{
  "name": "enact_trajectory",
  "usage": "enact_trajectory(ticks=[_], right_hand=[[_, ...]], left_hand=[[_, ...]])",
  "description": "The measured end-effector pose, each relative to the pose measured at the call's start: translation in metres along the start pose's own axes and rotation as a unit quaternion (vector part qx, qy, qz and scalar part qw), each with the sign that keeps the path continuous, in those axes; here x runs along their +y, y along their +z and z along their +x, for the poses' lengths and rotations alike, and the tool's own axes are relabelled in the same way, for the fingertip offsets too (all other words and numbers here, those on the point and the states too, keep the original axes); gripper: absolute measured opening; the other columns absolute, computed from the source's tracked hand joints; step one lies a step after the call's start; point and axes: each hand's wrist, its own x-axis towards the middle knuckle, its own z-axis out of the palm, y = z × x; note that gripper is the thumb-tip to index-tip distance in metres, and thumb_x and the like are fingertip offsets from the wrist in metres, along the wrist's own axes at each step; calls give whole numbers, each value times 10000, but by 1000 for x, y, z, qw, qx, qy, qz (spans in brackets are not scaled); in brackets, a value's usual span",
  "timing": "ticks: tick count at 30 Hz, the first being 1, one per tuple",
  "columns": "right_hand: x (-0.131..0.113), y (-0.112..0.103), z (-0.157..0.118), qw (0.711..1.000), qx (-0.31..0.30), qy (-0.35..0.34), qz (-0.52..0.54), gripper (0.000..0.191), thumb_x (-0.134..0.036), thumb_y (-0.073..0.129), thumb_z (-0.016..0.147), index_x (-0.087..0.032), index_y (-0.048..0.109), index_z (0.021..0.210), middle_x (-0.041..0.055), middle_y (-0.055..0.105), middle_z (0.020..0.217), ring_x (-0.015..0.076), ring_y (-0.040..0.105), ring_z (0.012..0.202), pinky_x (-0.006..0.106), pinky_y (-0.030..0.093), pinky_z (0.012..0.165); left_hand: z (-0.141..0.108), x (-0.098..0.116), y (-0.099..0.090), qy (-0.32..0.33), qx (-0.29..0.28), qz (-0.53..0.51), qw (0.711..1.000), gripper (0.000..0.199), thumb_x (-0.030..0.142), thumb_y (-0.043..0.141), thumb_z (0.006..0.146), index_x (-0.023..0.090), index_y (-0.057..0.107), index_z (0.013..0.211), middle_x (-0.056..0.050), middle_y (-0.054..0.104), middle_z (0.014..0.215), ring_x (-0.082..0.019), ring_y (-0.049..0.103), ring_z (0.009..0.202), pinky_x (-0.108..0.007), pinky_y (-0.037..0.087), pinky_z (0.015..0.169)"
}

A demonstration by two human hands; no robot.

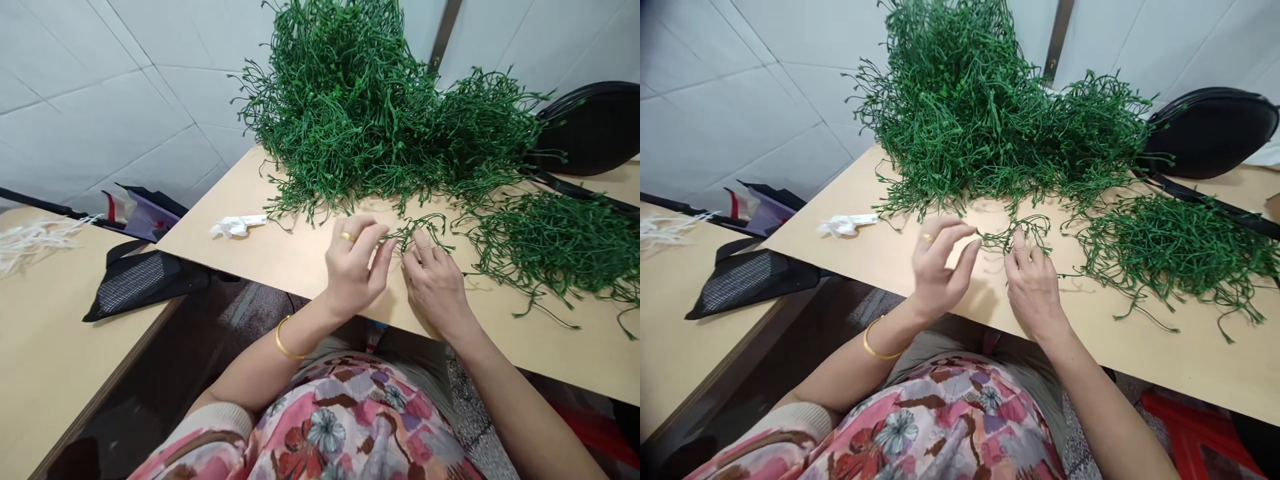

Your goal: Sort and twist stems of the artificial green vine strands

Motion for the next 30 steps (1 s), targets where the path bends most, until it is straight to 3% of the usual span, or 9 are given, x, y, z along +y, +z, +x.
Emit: enact_trajectory(ticks=[3, 7, 10, 13, 15, 18, 21, 24, 30], right_hand=[[2, 2, -1, 1000, -7, 16, 9, 227, -92, 439, 823, -125, 643, 916, 182, 511, 1345, 249, 503, 831, 359, 392, 675], [-4, 4, 0, 999, -7, 11, 35, 227, -112, 447, 830, -117, 643, 943, 203, 520, 1322, 270, 513, 865, 374, 396, 670], [-7, 4, 3, 999, 0, -5, 53, 234, -113, 452, 827, -119, 647, 957, 200, 525, 1316, 272, 526, 882, 386, 412, 700], [-1, 1, 9, 994, 5, -7, 105, 223, -155, 472, 830, -120, 652, 958, 198, 548, 1286, 296, 537, 964, 418, 424, 789], [12, -2, 15, 983, -1, 7, 185, 240, -250, 491, 847, -124, 656, 968, 190, 588, 1226, 317, 539, 1019, 450, 421, 837], [40, -8, 25, 929, -19, 76, 360, 330, -378, 434, 896, -157, 661, 989, 129, 667, 1052, 266, 597, 942, 413, 452, 809], [66, -8, 35, 859, -12, 170, 483, 349, -407, 408, 912, -185, 679, 918, 72, 691, 893, 215, 626, 853, 355, 473, 764], [77, -1, 44, 818, -8, 175, 548, 247, -388, 522, 852, -198, 679, 836, 49, 676, 817, 200, 624, 809, 341, 483, 747], [70, 23, 50, 779, -10, 144, 611, 319, -302, 637, 731, -210, 623, 1036, 63, 635, 1004, 165, 606, 773, 317, 504, 688]], left_hand=[[-5, 7, -11, 27, -37, -19, 999, 110, 236, 530, 830, 168, 616, 824, -64, 632, 813, -156, 553, 831, -315, 444, 809], [-9, -5, 12, -181, -221, -146, 947, 154, 243, 513, 827, 141, 621, 789, -39, 613, 708, -123, 538, 668, -258, 431, 639], [-3, -16, 36, -324, -223, -285, 874, 135, 211, 553, 782, 127, 569, 677, 2, 548, 612, -82, 480, 569, -215, 394, 558], [8, -19, 50, -404, -206, -351, 819, 170, 126, 534, 763, 137, 484, 601, 37, 469, 523, -57, 432, 473, -202, 363, 498], [18, -20, 55, -424, -207, -373, 799, 227, 86, 515, 765, 147, 425, 566, 52, 427, 481, -47, 411, 433, -194, 342, 473], [35, -23, 57, -403, -227, -352, 814, 270, 39, 510, 766, 141, 413, 536, 57, 413, 453, -33, 398, 420, -180, 325, 477], [52, -28, 54, -376, -295, -343, 809, 267, 45, 525, 780, 124, 454, 535, 40, 466, 474, -34, 436, 432, -183, 357, 505], [65, -32, 53, -358, -363, -374, 775, 242, 83, 565, 784, 111, 486, 557, 14, 529, 516, -49, 494, 443, -192, 371, 506], [72, -40, 71, -424, -306, -443, 728, 203, 92, 554, 803, 126, 467, 623, 16, 549, 522, -80, 576, 465, -208, 447, 531]])
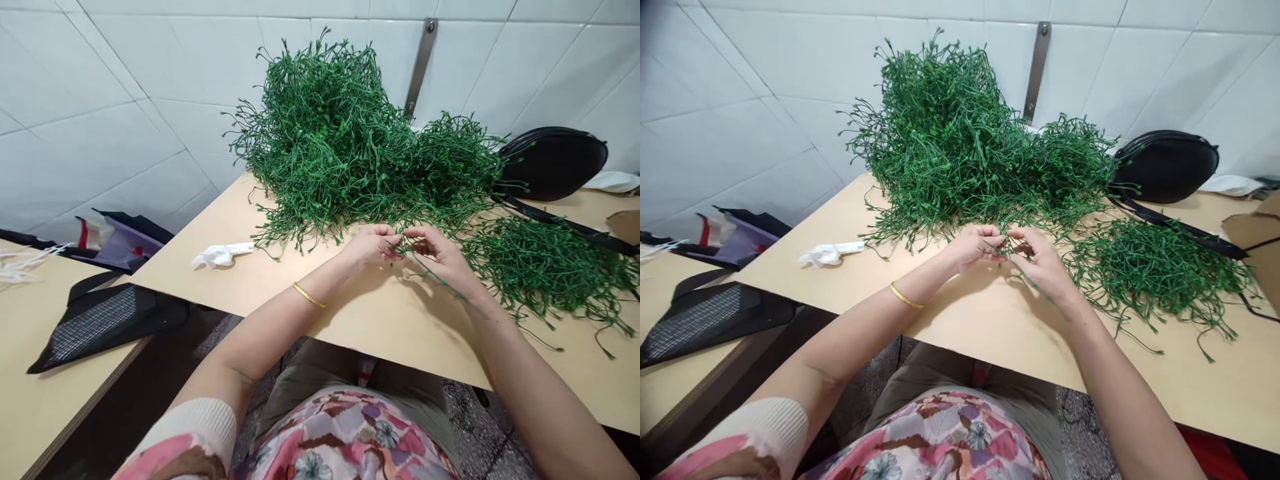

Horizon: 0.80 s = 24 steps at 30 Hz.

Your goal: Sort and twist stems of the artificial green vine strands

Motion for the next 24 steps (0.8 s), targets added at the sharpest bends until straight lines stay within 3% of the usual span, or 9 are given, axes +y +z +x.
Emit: enact_trajectory(ticks=[2, 7, 12, 15, 18, 21, 24], right_hand=[[5, 4, 0, 1000, 8, 21, -2, 327, -276, 593, 757, -207, 611, 1076, 57, 651, 972, 162, 604, 758, 306, 499, 661], [13, 5, 0, 989, 97, -5, -114, 250, -144, 485, 757, -182, 686, 902, 63, 683, 916, 194, 616, 853, 345, 478, 770], [16, 5, 0, 973, 58, -94, -205, 261, -131, 480, 769, -171, 687, 921, 82, 631, 865, 197, 597, 815, 368, 476, 758], [12, 4, -3, 968, 22, -125, -218, 258, -170, 526, 775, -184, 664, 993, 105, 593, 1000, 223, 579, 954, 397, 470, 832], [2, 0, -7, 967, 47, -151, -200, 242, -207, 559, 786, -194, 649, 1010, 115, 574, 1078, 240, 564, 1039, 417, 458, 887], [-7, -1, -12, 961, 122, -180, -172, 159, -183, 545, 798, -202, 658, 908, 93, 617, 947, 221, 599, 915, 386, 481, 814], [-7, 7, -13, 968, 104, -167, -157, 154, -167, 510, 824, -201, 653, 870, 68, 640, 829, 192, 599, 801, 341, 483, 728]], left_hand=[[6, -7, -2, 9, 7, -37, 999, 206, 86, 571, 786, 134, 447, 628, 27, 534, 522, -73, 566, 454, -196, 445, 514], [12, -21, -11, 26, 21, -67, 997, 176, 83, 617, 732, 144, 461, 677, 41, 511, 525, -74, 538, 430, -207, 448, 490], [11, -23, -14, 9, -7, -89, 996, 227, 133, 678, 702, 145, 455, 665, 39, 512, 513, -65, 497, 401, -206, 420, 457], [11, -23, -13, 9, 18, -98, 995, 274, 140, 715, 665, 149, 442, 651, 45, 506, 508, -59, 494, 416, -199, 417, 460], [10, -23, -13, 29, 41, -91, 995, 256, 126, 689, 678, 145, 438, 632, 52, 490, 516, -46, 496, 445, -190, 425, 485], [10, -23, -13, 56, 59, -68, 994, 207, 98, 653, 681, 139, 456, 634, 59, 484, 528, -27, 459, 430, -180, 405, 475], [9, -24, -12, 70, 72, -50, 994, 207, 64, 657, 631, 137, 464, 642, 68, 485, 530, -29, 457, 426, -172, 366, 447]])
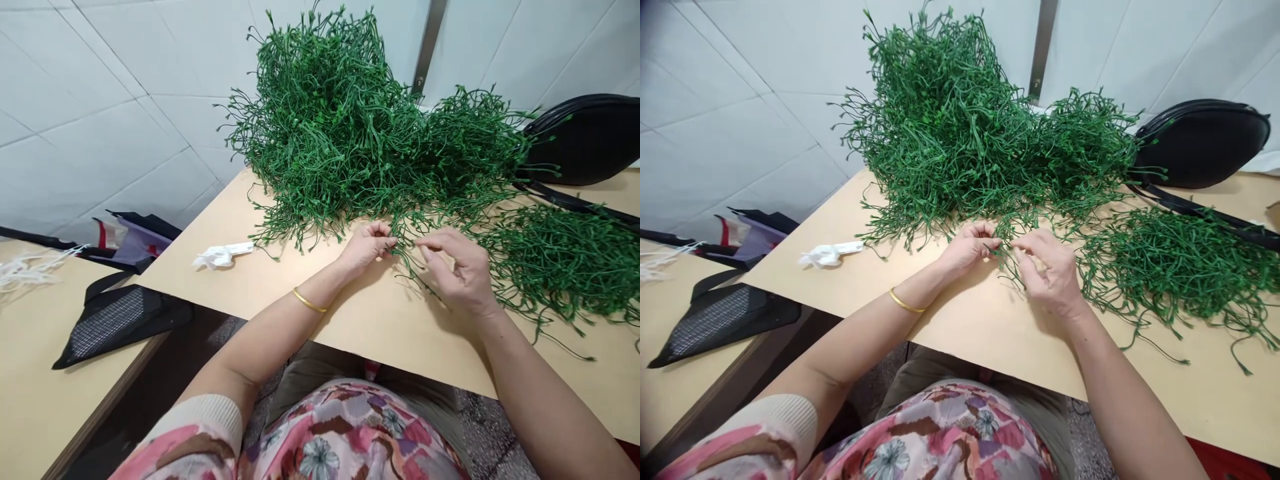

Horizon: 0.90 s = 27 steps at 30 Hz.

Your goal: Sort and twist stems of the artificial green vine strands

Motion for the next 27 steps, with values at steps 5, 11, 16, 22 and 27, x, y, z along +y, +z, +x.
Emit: enact_trajectory(ticks=[5, 11, 16, 22, 27], right_hand=[[12, 18, -4, 995, -72, 41, -46, 202, -183, 459, 853, -189, 649, 922, 59, 650, 793, 180, 581, 747, 327, 465, 700], [20, 16, -2, 997, -59, 52, -12, 169, -187, 467, 846, -192, 636, 866, 73, 668, 888, 206, 592, 886, 363, 463, 793], [15, 13, 0, 997, -73, 34, 9, 143, -202, 496, 841, -207, 633, 881, 67, 643, 858, 206, 570, 850, 369, 462, 771], [15, 16, -1, 991, -114, 66, 2, 126, -226, 537, 819, -196, 629, 900, 54, 627, 820, 189, 562, 801, 339, 455, 745], [15, 18, -3, 979, -154, 130, 18, 101, -251, 552, 809, -190, 630, 831, 44, 647, 769, 169, 555, 713, 302, 431, 657]], left_hand=[[-3, 1, 2, -15, -23, -7, 1000, 195, 18, 623, 591, 132, 481, 658, 63, 510, 530, -38, 478, 442, -174, 353, 457], [-6, 3, 2, -20, -52, 3, 998, 220, 50, 664, 563, 135, 485, 659, 73, 513, 509, -38, 487, 452, -178, 370, 484], [-6, 2, 2, -18, -56, 6, 998, 217, 63, 655, 560, 139, 484, 672, 77, 507, 504, -40, 481, 439, -177, 348, 475], [-5, -1, 0, -26, -41, -13, 999, 191, 24, 614, 569, 130, 476, 648, 57, 520, 506, -37, 478, 438, -170, 323, 468], [-6, -3, 1, -25, -48, -22, 998, 222, 42, 655, 596, 134, 458, 643, 62, 505, 521, -28, 469, 445, -169, 333, 480]])
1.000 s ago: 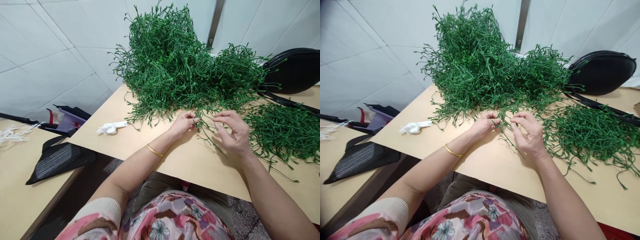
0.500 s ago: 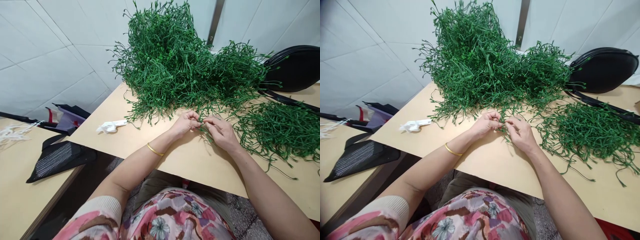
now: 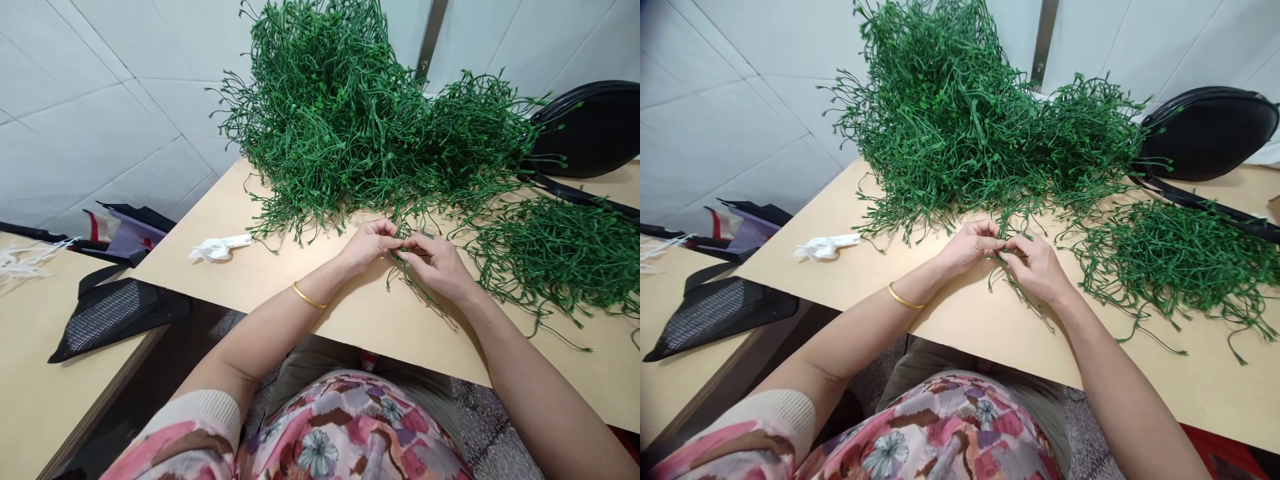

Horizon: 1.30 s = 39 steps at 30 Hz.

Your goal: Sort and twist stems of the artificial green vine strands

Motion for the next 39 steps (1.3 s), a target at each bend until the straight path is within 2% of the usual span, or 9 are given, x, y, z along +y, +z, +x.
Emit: enact_trajectory(ticks=[5, 8, 14, 22, 24, 28, 33, 36, 39], right_hand=[[-2, -4, 0, 990, 3, 77, 121, 127, -301, 577, 786, -182, 614, 765, -13, 555, 630, 101, 428, 528, 238, 332, 493], [-2, -4, 1, 982, 3, 99, 161, 137, -294, 559, 794, -172, 619, 808, -14, 572, 652, 95, 431, 531, 231, 337, 498], [-2, 1, 3, 997, 1, 53, 54, 189, -259, 492, 850, -182, 662, 825, 28, 647, 773, 147, 552, 716, 276, 410, 671], [0, 7, -2, 994, 16, -14, -109, 248, -261, 397, 905, -194, 591, 766, 29, 598, 725, 147, 511, 633, 272, 344, 602], [-3, 8, -5, 973, 24, -45, -224, 238, -234, 393, 894, -187, 600, 785, 43, 586, 708, 160, 482, 602, 290, 304, 579], [-13, 8, -7, 896, 47, -135, -420, 241, -116, 394, 845, -150, 613, 752, 83, 558, 650, 193, 449, 615, 329, 260, 598], [-27, 8, -10, 848, 107, -255, -452, 254, -87, 423, 840, -175, 555, 641, 39, 484, 565, 168, 362, 566, 321, 239, 592], [-37, 10, -12, 858, 141, -315, -380, 239, -99, 442, 842, -192, 533, 642, 16, 463, 549, 157, 358, 565, 307, 252, 586], [-36, 8, -12, 916, 189, -247, -254, 188, -133, 434, 871, -193, 550, 735, 12, 506, 600, 149, 412, 580, 289, 300, 586]], left_hand=[[-2, 0, 3, 1, 3, 1, 1000, 209, 65, 645, 653, 141, 451, 669, 37, 545, 551, -62, 540, 499, -177, 351, 501], [-2, 0, 4, 11, 3, 28, 1000, 200, 72, 634, 677, 145, 448, 671, 35, 539, 530, -66, 532, 480, -176, 329, 482], [-2, 0, 7, 18, 15, 38, 999, 193, 56, 605, 699, 148, 441, 657, 54, 502, 519, -48, 493, 455, -176, 355, 478], [-2, 3, 10, -18, 37, 93, 995, 198, 90, 581, 748, 148, 459, 603, 32, 491, 482, -50, 442, 403, -200, 376, 446], [-2, 2, 12, -21, 48, 100, 994, 225, 71, 570, 744, 146, 451, 568, 32, 471, 464, -44, 422, 394, -197, 360, 436], [-2, -1, 19, -15, 96, 93, 991, 256, 65, 564, 737, 149, 424, 539, 47, 413, 433, -39, 385, 393, -179, 310, 414], [-2, -1, 26, -8, 149, 68, 987, 272, 56, 542, 747, 150, 403, 532, 52, 399, 434, -29, 361, 382, -166, 280, 407], [-1, -1, 25, -10, 172, 41, 984, 275, 34, 518, 753, 158, 383, 547, 57, 401, 417, -35, 365, 361, -165, 274, 397], [0, -1, 16, -4, 124, 0, 992, 252, 41, 541, 749, 157, 390, 584, 62, 417, 430, -37, 387, 370, -165, 311, 412]])
